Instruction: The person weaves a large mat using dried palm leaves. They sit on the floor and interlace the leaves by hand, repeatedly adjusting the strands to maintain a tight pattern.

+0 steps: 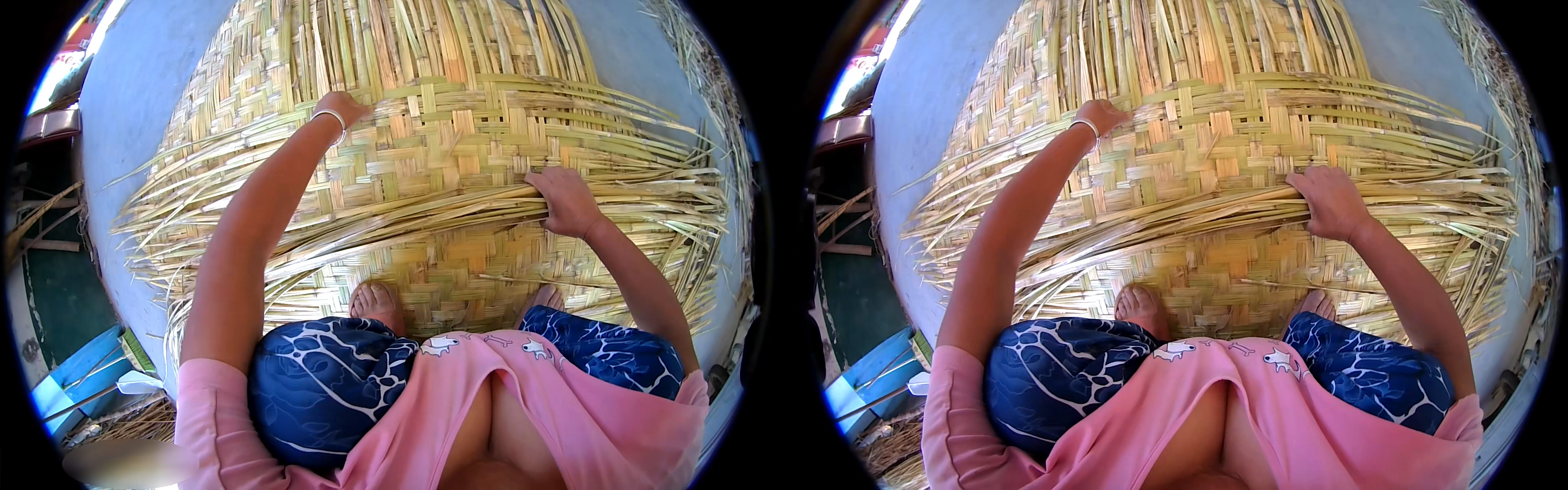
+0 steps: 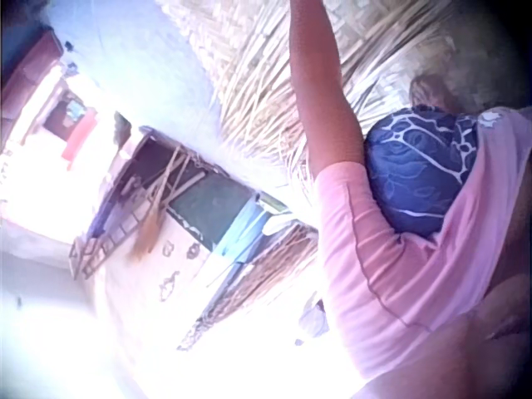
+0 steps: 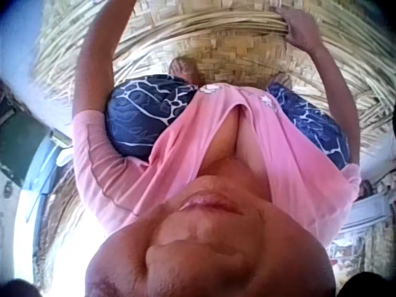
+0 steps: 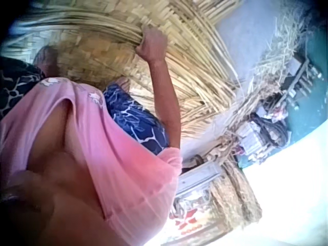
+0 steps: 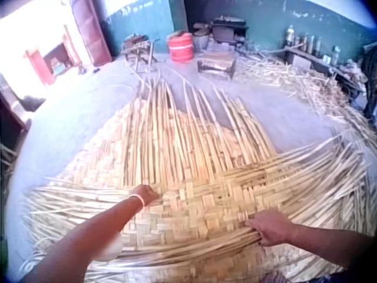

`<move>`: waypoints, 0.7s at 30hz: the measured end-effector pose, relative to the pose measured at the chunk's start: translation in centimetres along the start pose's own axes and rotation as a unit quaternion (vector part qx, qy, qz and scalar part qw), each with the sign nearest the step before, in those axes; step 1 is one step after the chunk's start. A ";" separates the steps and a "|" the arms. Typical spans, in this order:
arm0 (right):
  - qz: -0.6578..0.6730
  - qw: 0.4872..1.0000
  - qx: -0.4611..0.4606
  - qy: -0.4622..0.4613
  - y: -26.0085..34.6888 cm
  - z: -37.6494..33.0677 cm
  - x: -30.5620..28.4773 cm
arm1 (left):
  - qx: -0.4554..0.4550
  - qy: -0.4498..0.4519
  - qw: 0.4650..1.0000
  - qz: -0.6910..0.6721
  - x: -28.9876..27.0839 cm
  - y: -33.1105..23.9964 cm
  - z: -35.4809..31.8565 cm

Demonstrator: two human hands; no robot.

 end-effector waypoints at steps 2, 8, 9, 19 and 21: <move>0.004 1.000 -0.004 0.002 0.0 0.2 -0.2 | 0.002 -0.014 1.000 -0.017 0.8 0.9 0.9; 0.020 1.000 0.004 0.023 -0.6 0.5 0.3 | -0.049 -0.032 0.998 -0.028 0.0 0.6 -0.3; 0.018 0.999 0.009 0.030 -0.7 0.6 0.3 | -0.058 -0.040 0.997 -0.038 -0.3 0.4 -0.5; 0.031 1.000 0.001 0.007 -0.9 0.5 0.0 | -0.134 0.067 0.972 -0.179 0.2 0.8 -0.1; 0.028 1.000 -0.001 0.011 -0.9 0.6 0.0 | -0.110 0.080 0.976 -0.172 0.1 0.1 0.8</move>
Point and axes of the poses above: each hand's wrist, its own z-axis towards the middle knuckle, its own x-axis out of the palm, y = z × x, the point moved 9 cm from there along z, towards the middle knuckle, and after that the axes turned 6 degrees about -y, right-handed, at the moved point
